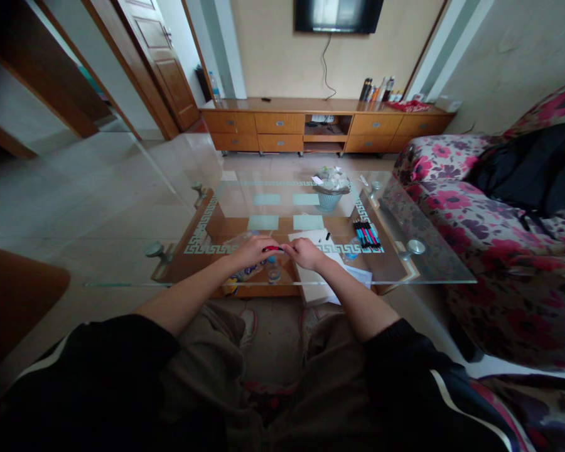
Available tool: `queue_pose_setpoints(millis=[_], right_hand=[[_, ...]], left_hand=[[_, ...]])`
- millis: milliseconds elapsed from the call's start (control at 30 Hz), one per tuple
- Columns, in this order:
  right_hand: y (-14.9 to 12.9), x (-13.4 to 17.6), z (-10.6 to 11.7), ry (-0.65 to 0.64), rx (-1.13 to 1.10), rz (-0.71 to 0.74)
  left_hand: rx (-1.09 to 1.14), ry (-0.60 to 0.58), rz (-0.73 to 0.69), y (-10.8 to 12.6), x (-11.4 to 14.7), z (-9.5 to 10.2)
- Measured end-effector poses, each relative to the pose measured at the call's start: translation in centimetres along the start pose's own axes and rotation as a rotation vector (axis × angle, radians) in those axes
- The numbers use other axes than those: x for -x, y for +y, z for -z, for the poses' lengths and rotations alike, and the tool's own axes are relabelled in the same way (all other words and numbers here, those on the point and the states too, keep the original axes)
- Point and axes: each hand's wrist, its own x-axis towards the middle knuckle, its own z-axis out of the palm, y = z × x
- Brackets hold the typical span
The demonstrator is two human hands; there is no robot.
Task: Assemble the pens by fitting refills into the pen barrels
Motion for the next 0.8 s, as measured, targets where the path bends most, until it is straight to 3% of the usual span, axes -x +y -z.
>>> queue_pose_setpoints(millis=[200,500,667,800], right_hand=[[0.48,0.41,0.12,-0.053,-0.080,-0.009],[0.74,0.06,0.42,0.039,0.145,0.215],[0.70,0.14,0.38,0.176,0.023,0.119],[0.44,0.47,0.41,0.164,-0.004,0.061]], left_hand=[[-0.009,-0.073,-0.031,-0.22,-0.02,0.00],[0.013,-0.140,-0.009,0.12,-0.11,-0.16],[0.008,-0.097,0.034,0.55,0.01,0.19],[-0.005,-0.088,0.034,0.68,0.00,0.26]])
